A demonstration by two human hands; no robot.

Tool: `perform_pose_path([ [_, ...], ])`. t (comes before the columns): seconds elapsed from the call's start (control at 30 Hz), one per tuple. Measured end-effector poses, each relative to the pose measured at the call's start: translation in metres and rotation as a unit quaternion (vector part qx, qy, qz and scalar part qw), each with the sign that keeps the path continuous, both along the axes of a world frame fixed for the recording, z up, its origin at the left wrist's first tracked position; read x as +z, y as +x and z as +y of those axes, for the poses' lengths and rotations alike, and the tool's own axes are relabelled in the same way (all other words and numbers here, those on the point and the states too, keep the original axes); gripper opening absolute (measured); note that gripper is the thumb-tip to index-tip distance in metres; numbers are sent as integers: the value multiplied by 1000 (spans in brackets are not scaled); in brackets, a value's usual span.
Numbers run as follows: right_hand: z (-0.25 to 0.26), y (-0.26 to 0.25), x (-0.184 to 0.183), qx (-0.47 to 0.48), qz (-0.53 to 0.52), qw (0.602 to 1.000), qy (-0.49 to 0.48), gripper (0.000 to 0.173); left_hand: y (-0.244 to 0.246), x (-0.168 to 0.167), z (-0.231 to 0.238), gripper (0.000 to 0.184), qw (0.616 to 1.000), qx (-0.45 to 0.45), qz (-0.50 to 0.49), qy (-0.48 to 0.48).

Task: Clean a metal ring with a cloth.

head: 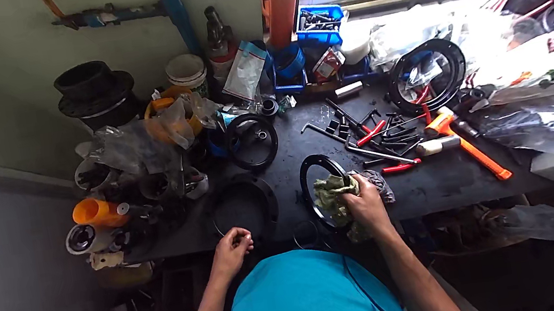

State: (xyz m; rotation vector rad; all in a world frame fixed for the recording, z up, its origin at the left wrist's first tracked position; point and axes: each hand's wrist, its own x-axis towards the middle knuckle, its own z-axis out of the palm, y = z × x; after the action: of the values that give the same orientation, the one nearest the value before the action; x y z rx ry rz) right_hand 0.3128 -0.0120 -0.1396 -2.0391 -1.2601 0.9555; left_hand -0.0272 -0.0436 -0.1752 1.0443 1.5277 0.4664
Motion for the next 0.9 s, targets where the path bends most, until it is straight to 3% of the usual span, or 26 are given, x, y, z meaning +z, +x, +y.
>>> perform_pose_path([
  [0.13, 26, -14, 14, 36, 7, 994, -99, 16, 12, -8, -4, 16, 1000, -5, -20, -4],
  [0.27, 57, -22, 15, 4, 58, 995, -77, 16, 18, -11, -6, 18, 999, -19, -40, 10],
  [0.4, 38, -19, 66, 23, 52, 987, 153, 17, -2, -9, -11, 20, 1000, 5, -30, -1],
  [0.5, 5, -16, 84, 25, 112, 924, 364, 34, -27, -14, -30, 20, 999, 50, -3, -16],
  [0.57, -7, -17, 79, 20, 140, 897, 419, 30, -39, -16, -34, 19, 997, 78, 8, -8],
  [0.67, -6, -24, 98, -2, 112, 918, 379, 10, -40, -12, -30, 19, 996, 85, 9, -7],
  [0.77, 8, -32, 113, -34, 71, 970, 230, 15, -31, -6, -19, 20, 998, 66, 2, -4],
  [0.9, 20, -39, 112, -69, 128, 985, 96, 21, -22, -3, -10, 20, 999, 49, -13, 14],
])
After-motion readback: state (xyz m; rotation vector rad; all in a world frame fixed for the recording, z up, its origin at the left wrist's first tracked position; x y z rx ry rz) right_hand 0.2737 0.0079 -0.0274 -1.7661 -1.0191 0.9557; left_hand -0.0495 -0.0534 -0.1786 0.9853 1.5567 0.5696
